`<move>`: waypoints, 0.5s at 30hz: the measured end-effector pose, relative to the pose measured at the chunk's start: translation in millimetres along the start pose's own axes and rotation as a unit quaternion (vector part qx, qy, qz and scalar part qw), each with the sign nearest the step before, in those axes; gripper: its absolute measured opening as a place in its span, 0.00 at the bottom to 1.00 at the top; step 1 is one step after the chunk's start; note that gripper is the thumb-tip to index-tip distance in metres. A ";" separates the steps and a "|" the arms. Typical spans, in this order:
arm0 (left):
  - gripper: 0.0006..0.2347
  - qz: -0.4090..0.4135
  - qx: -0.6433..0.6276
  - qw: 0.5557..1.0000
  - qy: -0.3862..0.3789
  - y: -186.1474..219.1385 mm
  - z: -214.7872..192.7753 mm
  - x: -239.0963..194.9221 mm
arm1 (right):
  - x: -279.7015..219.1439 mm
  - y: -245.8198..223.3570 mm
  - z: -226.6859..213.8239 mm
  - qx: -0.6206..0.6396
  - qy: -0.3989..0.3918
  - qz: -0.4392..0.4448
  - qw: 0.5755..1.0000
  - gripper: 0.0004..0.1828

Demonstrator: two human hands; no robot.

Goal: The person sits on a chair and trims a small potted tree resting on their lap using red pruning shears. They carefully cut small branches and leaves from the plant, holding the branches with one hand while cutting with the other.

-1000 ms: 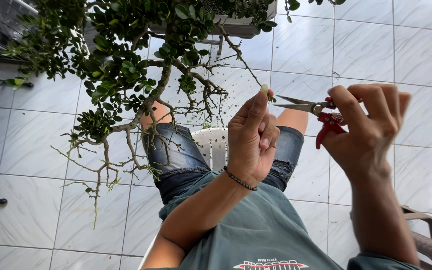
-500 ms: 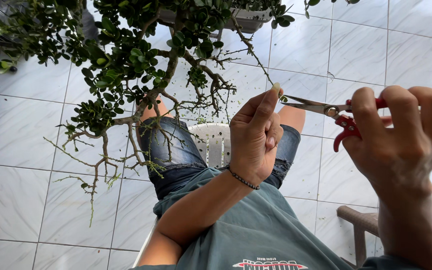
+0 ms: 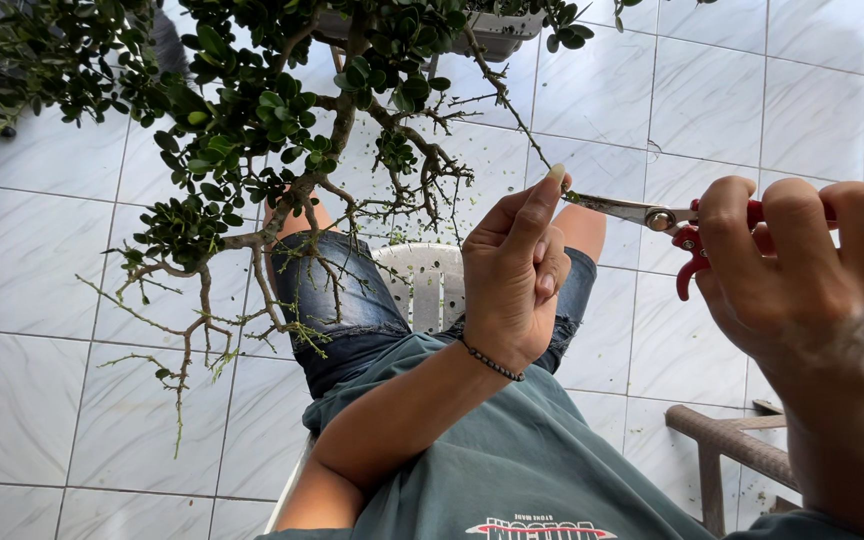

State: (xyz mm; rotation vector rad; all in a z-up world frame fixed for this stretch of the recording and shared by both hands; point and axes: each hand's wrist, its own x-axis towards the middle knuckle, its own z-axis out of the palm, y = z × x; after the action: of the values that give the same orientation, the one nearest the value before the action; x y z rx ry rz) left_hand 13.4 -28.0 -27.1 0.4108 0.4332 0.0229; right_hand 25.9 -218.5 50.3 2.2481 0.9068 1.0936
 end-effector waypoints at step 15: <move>0.11 0.045 0.048 0.997 0.033 -5.3 10.0 -5.4 | -41.6 -6.9 26.1 0.125 -0.031 0.085 0.988 0.06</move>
State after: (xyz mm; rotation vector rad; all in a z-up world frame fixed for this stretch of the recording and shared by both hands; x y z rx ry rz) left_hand 12.3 -37.3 -18.7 0.5239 0.4814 0.1028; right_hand 25.5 -247.8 10.3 2.5909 0.8813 1.0240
